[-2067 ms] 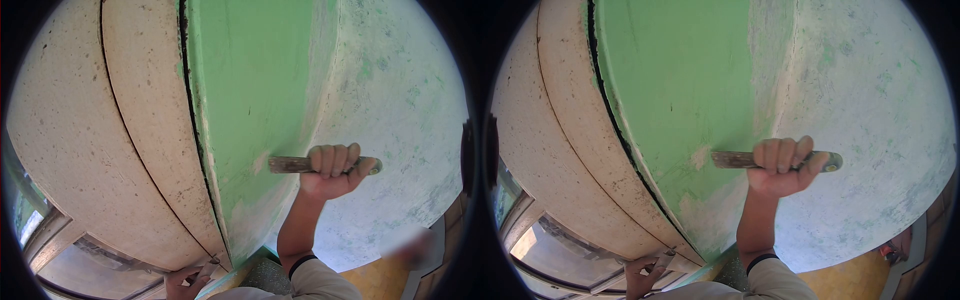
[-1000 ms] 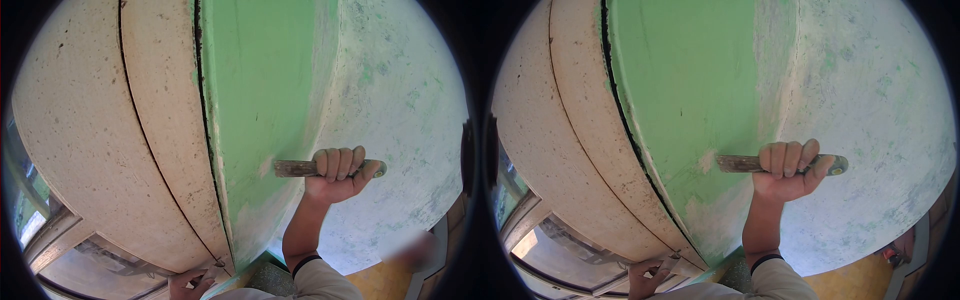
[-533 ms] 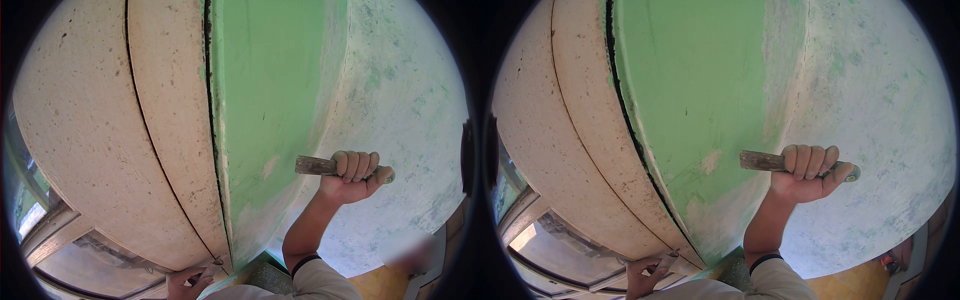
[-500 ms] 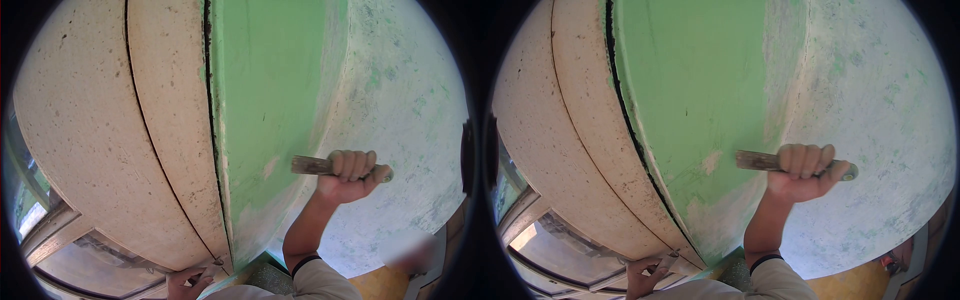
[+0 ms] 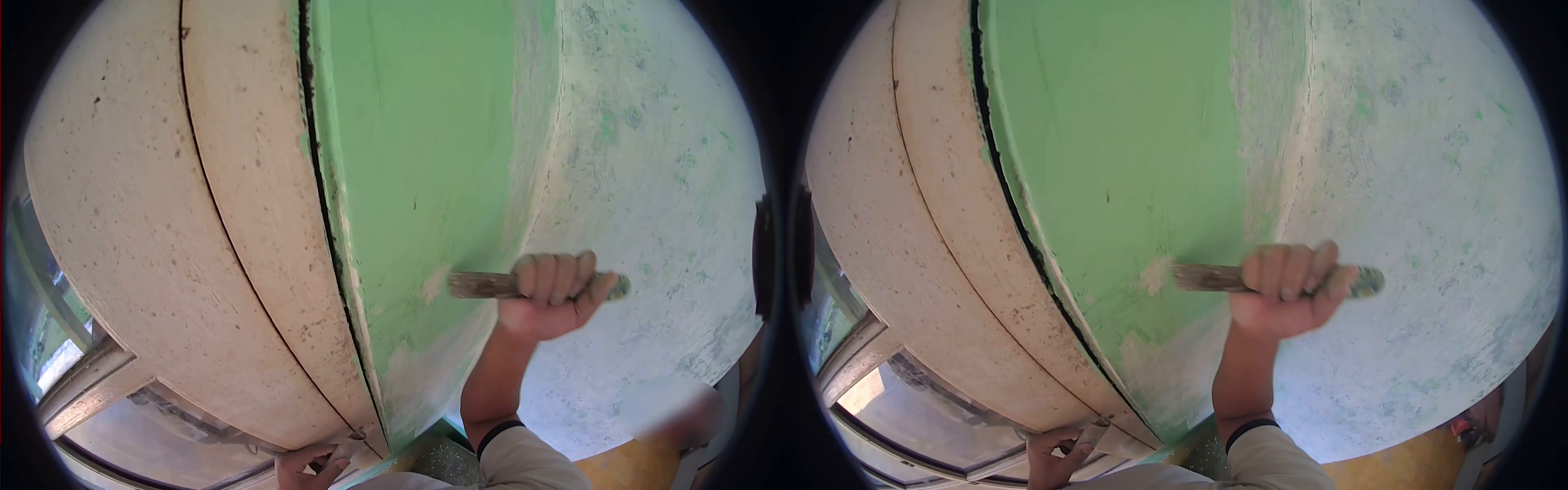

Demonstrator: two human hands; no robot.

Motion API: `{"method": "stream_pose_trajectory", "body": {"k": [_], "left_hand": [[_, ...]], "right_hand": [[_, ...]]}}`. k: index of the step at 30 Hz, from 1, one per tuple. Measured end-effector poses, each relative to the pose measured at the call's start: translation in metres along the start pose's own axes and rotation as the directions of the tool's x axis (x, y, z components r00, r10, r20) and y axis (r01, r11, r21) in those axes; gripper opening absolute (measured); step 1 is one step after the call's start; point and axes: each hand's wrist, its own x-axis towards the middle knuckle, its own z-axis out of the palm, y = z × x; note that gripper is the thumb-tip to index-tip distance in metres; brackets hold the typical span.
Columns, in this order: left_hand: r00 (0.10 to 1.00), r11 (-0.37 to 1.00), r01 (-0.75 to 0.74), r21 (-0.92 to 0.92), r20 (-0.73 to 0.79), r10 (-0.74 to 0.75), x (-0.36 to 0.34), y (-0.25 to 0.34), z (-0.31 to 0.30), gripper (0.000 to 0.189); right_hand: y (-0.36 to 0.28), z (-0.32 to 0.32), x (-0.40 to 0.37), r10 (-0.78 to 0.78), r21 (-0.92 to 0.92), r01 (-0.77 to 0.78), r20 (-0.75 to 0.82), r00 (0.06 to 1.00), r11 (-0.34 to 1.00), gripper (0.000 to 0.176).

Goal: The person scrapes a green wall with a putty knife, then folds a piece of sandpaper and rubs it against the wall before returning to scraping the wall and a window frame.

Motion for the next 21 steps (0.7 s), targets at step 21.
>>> {"method": "stream_pose_trajectory", "body": {"k": [21], "left_hand": [[0.994,0.994,-0.101,-0.042,-0.041,0.1,0.002,-0.007,0.004,0.023]], "right_hand": [[-0.01,-0.002,-0.001,0.026,-0.008,-0.025,0.054,0.998,1.0,0.041]]}}
